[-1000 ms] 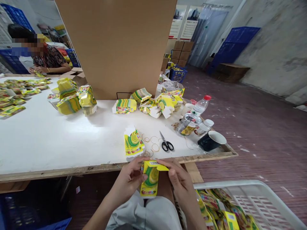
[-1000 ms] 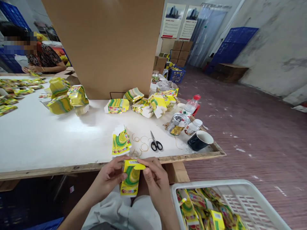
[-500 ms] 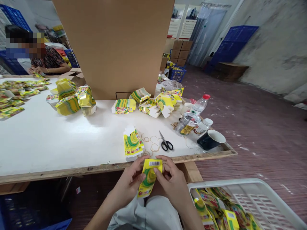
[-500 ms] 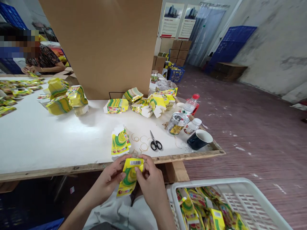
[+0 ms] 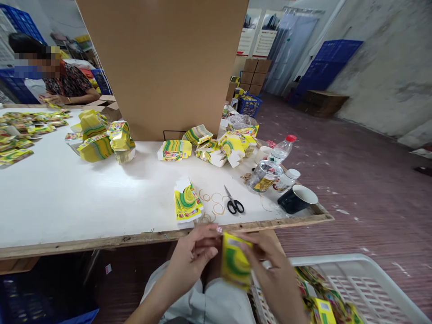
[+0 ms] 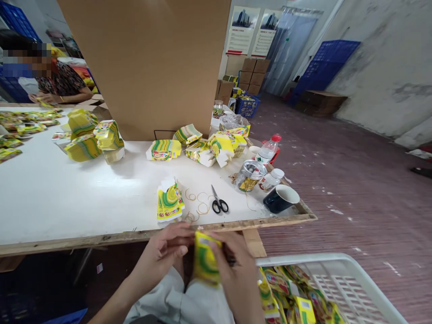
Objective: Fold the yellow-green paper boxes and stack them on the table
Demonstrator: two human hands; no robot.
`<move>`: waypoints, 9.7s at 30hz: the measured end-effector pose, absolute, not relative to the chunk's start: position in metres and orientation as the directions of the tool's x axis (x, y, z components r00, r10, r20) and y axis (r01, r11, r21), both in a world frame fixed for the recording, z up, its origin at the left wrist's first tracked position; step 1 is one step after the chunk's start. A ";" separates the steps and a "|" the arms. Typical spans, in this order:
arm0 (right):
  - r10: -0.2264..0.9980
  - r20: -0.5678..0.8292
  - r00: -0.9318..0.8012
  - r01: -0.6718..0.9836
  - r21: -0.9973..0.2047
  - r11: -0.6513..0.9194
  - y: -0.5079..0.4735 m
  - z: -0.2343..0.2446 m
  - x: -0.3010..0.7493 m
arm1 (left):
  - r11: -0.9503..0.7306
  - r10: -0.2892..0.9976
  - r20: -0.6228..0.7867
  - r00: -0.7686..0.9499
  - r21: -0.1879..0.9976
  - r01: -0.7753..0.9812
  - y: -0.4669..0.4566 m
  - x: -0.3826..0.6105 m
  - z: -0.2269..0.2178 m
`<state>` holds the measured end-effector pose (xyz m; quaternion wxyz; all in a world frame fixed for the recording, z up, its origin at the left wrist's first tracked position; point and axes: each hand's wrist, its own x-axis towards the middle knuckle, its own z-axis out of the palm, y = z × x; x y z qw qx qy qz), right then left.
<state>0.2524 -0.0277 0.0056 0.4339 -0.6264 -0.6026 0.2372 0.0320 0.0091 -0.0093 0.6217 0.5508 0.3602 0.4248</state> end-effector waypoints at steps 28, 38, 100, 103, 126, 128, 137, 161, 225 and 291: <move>0.978 -0.106 0.177 -0.224 -0.972 -0.065 0.024 -0.033 0.161 | 0.267 0.950 -0.084 0.300 0.720 -0.641 0.034 0.009 -0.022; 0.990 -0.095 0.104 -0.251 -0.966 -0.066 0.013 -0.030 0.161 | 0.276 0.958 -0.119 0.260 0.627 -0.729 0.027 0.010 -0.018; 0.974 0.139 0.181 0.161 -0.981 0.110 -0.018 -0.005 0.213 | 0.326 0.831 -0.103 0.547 0.887 -0.327 0.005 0.018 -0.021; 0.990 0.038 0.139 0.087 -0.996 0.026 -0.012 -0.002 0.212 | 0.163 0.896 -0.063 0.441 0.967 -0.194 0.008 0.020 -0.020; 0.991 0.039 0.128 0.172 -0.985 0.017 -0.003 -0.006 0.201 | 0.284 0.857 -0.090 0.507 0.904 -0.319 0.010 0.016 -0.011; 0.991 0.071 0.114 0.129 -0.990 0.056 -0.003 -0.007 0.198 | 0.246 0.868 -0.064 0.492 0.916 -0.316 0.009 0.021 -0.010; 0.968 0.179 0.177 0.698 -0.716 0.005 -0.039 0.014 0.274 | -0.081 0.953 0.076 0.294 0.997 0.005 0.011 0.031 -0.022; 0.983 -0.106 0.148 -0.151 -0.985 -0.084 0.018 -0.040 0.173 | 0.117 0.991 -0.070 0.111 0.855 -0.505 0.029 0.015 -0.036; 0.998 -0.061 -0.017 0.124 -0.991 -0.058 -0.003 0.001 0.205 | 0.089 0.901 -0.017 0.434 0.985 -0.145 0.008 0.017 -0.022; 0.986 0.047 0.161 0.068 -0.997 0.037 -0.010 -0.034 0.178 | 0.064 0.985 -0.009 0.173 0.947 -0.315 0.011 0.030 -0.024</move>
